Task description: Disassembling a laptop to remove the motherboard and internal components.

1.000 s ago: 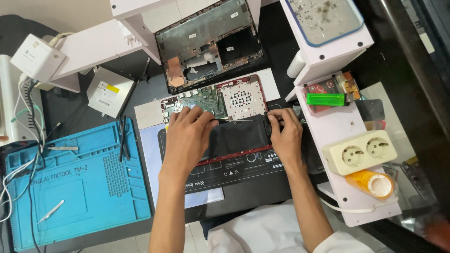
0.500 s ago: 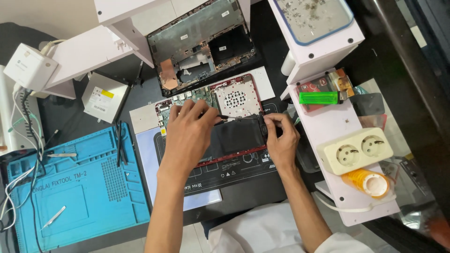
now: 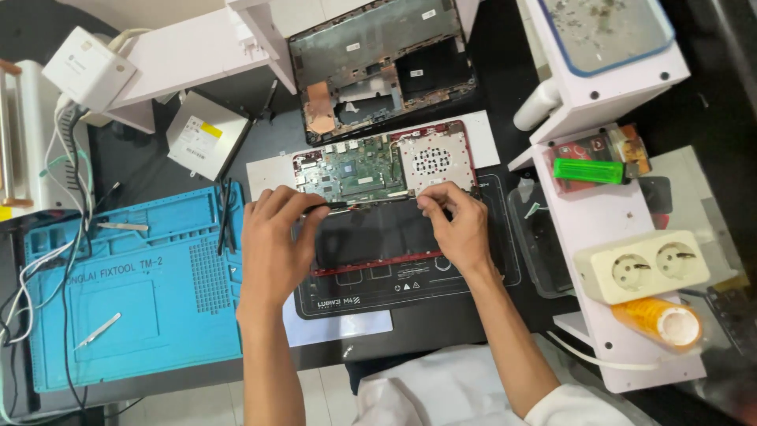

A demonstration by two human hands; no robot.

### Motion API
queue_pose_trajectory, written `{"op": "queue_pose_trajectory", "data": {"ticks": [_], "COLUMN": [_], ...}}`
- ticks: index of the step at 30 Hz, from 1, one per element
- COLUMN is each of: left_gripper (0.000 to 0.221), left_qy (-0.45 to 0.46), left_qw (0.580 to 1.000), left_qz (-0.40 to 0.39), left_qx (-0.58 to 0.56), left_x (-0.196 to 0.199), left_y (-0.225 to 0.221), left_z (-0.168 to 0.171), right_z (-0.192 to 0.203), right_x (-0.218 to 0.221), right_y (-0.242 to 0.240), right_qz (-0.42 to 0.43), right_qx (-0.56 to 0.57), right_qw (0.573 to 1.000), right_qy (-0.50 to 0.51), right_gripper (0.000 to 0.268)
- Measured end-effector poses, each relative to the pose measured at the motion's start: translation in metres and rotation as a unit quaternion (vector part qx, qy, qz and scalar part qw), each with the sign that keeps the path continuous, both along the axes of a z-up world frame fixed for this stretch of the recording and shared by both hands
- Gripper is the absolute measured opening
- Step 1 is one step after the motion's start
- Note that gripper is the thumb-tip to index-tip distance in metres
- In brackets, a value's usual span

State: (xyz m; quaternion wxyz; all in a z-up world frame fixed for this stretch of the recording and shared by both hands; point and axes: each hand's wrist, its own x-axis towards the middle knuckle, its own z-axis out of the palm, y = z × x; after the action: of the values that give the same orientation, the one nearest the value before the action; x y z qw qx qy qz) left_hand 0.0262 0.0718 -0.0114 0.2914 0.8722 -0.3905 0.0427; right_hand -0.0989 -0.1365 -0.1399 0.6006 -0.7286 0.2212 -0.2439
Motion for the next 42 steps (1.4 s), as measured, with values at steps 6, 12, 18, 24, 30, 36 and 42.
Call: {"op": "queue_pose_trajectory", "data": {"ticks": [6,12,18,24,30,36,42], "left_gripper": [0.010,0.009,0.011,0.014,0.015,0.015,0.015], "left_qy": [0.065,0.032,0.002,0.004,0.013,-0.001,-0.002], "left_qw": [0.977,0.915,0.883,0.874,0.872,0.863,0.856], "left_qz": [0.181,0.328,0.391,0.405,0.414,0.433,0.447], "left_qx": [-0.095,-0.235,-0.262,-0.269,-0.261,-0.259,-0.259], "left_x": [0.016,0.026,0.017,0.016,0.014,0.015,0.014], "left_y": [0.067,0.108,0.097,0.094,0.089,0.091,0.091], "left_z": [-0.024,-0.106,-0.133,-0.139,-0.136,-0.138,-0.139], "right_z": [0.005,-0.009,-0.015,-0.027,-0.037,-0.032,-0.026], "right_x": [0.063,0.153,0.215,0.229,0.237,0.235,0.229], "right_y": [0.031,0.065,0.093,0.099,0.096,0.091,0.076], "right_qz": [0.072,0.183,0.290,0.353,0.349,0.364,0.361], "right_qx": [-0.039,-0.147,-0.276,-0.330,-0.337,-0.312,-0.278], "right_qw": [0.997,0.970,0.912,0.872,0.868,0.874,0.884], "right_qy": [0.001,-0.064,-0.085,-0.083,-0.111,-0.082,-0.102], "right_gripper": [0.007,0.007,0.008,0.010,0.008,0.003,0.016]}}
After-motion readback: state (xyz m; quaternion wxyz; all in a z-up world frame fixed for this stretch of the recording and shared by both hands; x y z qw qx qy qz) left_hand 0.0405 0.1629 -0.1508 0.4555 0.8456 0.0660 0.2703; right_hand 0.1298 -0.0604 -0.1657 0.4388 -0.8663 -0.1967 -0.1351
